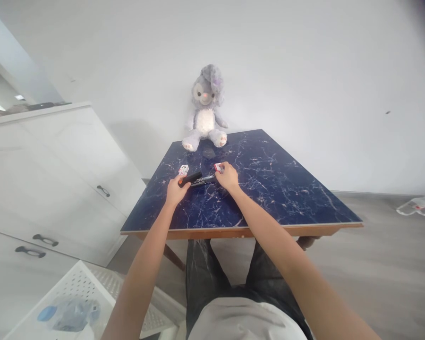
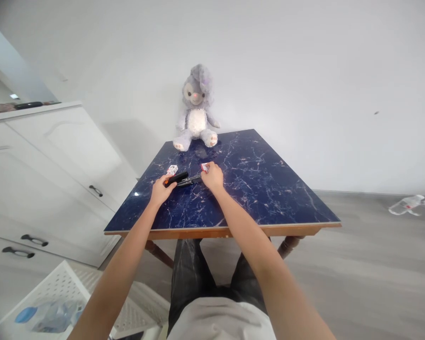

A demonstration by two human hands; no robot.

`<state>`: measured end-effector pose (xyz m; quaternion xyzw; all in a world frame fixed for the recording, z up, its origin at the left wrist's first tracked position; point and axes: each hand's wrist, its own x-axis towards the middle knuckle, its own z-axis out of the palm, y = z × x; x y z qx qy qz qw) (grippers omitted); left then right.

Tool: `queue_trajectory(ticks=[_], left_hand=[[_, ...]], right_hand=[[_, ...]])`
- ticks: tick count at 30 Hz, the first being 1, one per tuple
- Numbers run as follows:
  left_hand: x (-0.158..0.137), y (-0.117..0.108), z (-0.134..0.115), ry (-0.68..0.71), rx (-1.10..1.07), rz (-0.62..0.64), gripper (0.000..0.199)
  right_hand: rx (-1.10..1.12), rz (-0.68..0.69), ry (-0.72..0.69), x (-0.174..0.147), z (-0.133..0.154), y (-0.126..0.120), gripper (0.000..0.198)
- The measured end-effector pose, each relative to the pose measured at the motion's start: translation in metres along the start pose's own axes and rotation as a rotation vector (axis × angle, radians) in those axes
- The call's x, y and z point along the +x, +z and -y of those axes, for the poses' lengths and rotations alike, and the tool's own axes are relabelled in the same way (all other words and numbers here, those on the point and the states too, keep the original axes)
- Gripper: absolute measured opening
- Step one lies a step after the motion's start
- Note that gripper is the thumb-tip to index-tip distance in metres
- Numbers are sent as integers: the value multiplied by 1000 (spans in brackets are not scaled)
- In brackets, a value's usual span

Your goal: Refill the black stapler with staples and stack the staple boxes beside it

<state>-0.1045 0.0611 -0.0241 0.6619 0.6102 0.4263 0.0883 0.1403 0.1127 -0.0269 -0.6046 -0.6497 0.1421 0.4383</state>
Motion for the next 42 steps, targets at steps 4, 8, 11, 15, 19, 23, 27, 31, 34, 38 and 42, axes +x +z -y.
queue_trajectory(ticks=[4, 8, 11, 15, 19, 23, 27, 31, 34, 38, 42], left_hand=[[-5, 3, -6, 23, -171, 98, 41], [-5, 3, -6, 49, -188, 39, 32], [3, 1, 4, 8, -29, -158, 28], [15, 4, 20, -131, 46, -97, 29], [18, 7, 26, -161, -46, -12, 23], [15, 4, 22, -170, -93, 48, 24], [7, 9, 5, -136, -85, 144, 23], [-9, 26, -25, -60, -23, 103, 17], [-19, 36, -44, -15, -40, 110, 14], [-23, 39, -48, -20, -192, 187, 17], [-20, 39, -43, -108, -343, 119, 26]], right_hand=[[-40, 25, 60, 2, -4, -2, 33], [-21, 18, 92, 3, -3, -2, 34], [1, -9, 102, 2, -4, -2, 36], [0, -7, 116, 1, -7, -1, 45], [-47, 75, 72, -2, -7, 1, 37], [-50, 122, 3, -3, -6, 5, 34], [-31, 124, -7, -3, -3, 5, 35], [53, -28, 32, -1, 3, -5, 45], [171, -178, -36, -2, 13, -20, 48], [270, -159, -253, -12, 31, -32, 49], [163, 76, -492, -22, 40, -26, 41]])
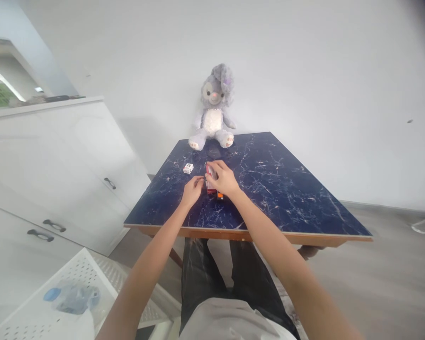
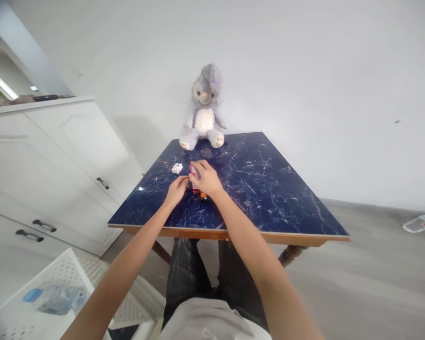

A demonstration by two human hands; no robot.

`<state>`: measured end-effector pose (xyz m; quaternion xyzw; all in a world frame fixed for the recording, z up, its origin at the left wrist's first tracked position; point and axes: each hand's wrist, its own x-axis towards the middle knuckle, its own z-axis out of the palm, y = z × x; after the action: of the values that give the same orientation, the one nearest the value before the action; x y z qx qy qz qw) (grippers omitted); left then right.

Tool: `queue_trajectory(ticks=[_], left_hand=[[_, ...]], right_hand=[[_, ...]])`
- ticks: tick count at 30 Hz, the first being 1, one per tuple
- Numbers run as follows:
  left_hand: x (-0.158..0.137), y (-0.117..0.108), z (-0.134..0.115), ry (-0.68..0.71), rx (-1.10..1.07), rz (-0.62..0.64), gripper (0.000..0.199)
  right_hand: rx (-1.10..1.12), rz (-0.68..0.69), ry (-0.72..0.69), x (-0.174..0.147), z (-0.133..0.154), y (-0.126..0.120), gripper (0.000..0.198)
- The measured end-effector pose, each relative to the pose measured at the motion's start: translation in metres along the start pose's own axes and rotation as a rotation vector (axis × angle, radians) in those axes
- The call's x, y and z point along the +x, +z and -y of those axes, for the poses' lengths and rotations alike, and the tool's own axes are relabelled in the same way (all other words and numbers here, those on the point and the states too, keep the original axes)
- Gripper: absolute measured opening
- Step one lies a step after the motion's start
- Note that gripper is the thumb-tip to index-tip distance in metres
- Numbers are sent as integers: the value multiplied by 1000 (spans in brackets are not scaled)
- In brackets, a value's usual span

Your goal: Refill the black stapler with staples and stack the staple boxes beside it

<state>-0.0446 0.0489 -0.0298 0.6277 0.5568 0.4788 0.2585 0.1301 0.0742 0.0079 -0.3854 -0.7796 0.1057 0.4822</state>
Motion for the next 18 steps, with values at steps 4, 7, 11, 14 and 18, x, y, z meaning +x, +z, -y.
queue_trajectory(ticks=[4, 7, 11, 14, 18], left_hand=[[-1, 1, 1, 24, 45, 25, 29], [-5, 4, 1, 62, 131, 32, 30], [-3, 7, 2, 75, 221, 34, 30], [17, 0, 7, 69, 283, -67, 37], [63, -22, 25, 41, 553, -249, 42]], right_hand=[[-121, 50, 97, 1, -6, 4, 30], [-90, -3, 195, 5, -17, 2, 36], [-10, -22, 388, 8, -31, 0, 40], [54, -16, 513, 8, -41, 3, 39], [157, 24, 614, 7, -53, 9, 41]])
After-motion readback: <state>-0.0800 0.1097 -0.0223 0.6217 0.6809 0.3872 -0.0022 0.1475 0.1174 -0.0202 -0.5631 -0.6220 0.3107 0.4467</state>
